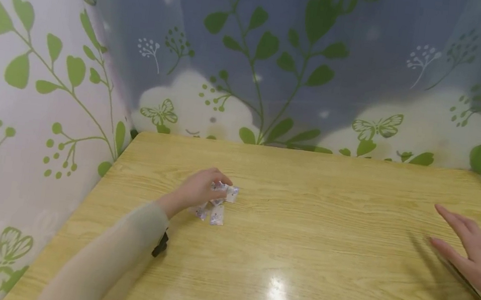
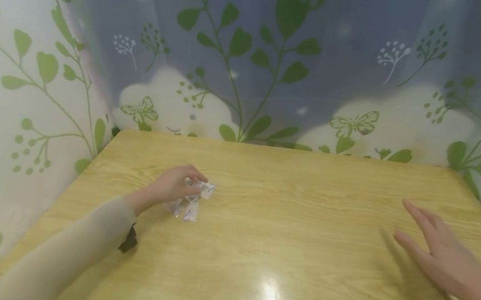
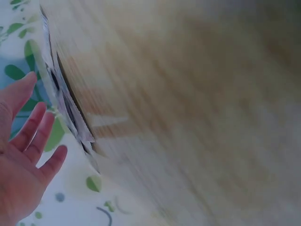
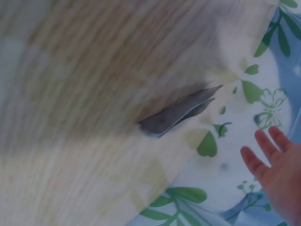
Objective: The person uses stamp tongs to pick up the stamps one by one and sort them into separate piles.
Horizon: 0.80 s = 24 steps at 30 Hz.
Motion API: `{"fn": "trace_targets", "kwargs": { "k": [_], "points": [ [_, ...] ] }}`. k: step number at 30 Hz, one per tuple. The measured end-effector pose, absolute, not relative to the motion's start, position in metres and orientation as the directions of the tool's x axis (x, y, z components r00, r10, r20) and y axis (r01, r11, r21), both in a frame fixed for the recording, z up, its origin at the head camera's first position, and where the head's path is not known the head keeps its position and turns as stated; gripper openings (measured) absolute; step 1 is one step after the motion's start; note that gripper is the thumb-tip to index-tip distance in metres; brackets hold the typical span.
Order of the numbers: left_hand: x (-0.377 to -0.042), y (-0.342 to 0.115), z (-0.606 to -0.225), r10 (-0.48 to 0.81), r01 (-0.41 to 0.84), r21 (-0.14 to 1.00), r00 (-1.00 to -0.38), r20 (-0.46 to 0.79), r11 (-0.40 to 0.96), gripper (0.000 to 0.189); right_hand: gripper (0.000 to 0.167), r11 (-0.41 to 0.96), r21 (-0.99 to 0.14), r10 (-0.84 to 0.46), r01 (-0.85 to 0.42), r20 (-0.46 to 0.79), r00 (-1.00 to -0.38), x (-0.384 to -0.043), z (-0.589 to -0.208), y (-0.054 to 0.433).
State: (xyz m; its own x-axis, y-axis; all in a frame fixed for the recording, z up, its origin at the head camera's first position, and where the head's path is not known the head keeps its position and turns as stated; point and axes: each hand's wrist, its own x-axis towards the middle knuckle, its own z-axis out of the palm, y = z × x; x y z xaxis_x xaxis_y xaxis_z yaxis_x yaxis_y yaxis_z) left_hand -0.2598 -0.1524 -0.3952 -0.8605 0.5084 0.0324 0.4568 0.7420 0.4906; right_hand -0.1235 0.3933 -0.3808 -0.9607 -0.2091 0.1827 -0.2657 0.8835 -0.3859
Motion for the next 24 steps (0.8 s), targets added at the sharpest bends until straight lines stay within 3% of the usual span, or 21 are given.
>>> {"fn": "trace_targets", "kwargs": {
  "k": [12, 19, 24],
  "points": [
    [-0.275, -0.149, -0.400, 0.515, 0.422, 0.483, -0.854, -0.071, 0.767, 0.017, 0.089, 0.852, -0.387, -0.245, -0.352, 0.299, -0.922, -0.121, -0.403, 0.412],
    [-0.274, -0.149, -0.397, 0.492, 0.385, 0.496, -0.865, -0.100, 0.778, 0.016, 0.090, 0.844, -0.448, -0.222, -0.295, 0.209, -0.952, -0.119, -0.414, 0.429],
    [-0.273, -0.146, -0.398, 0.497, 0.387, 0.502, -0.862, -0.102, 0.774, 0.016, 0.090, 0.834, -0.442, -0.249, -0.329, 0.231, -0.941, -0.117, -0.430, 0.449]
  ]
}}
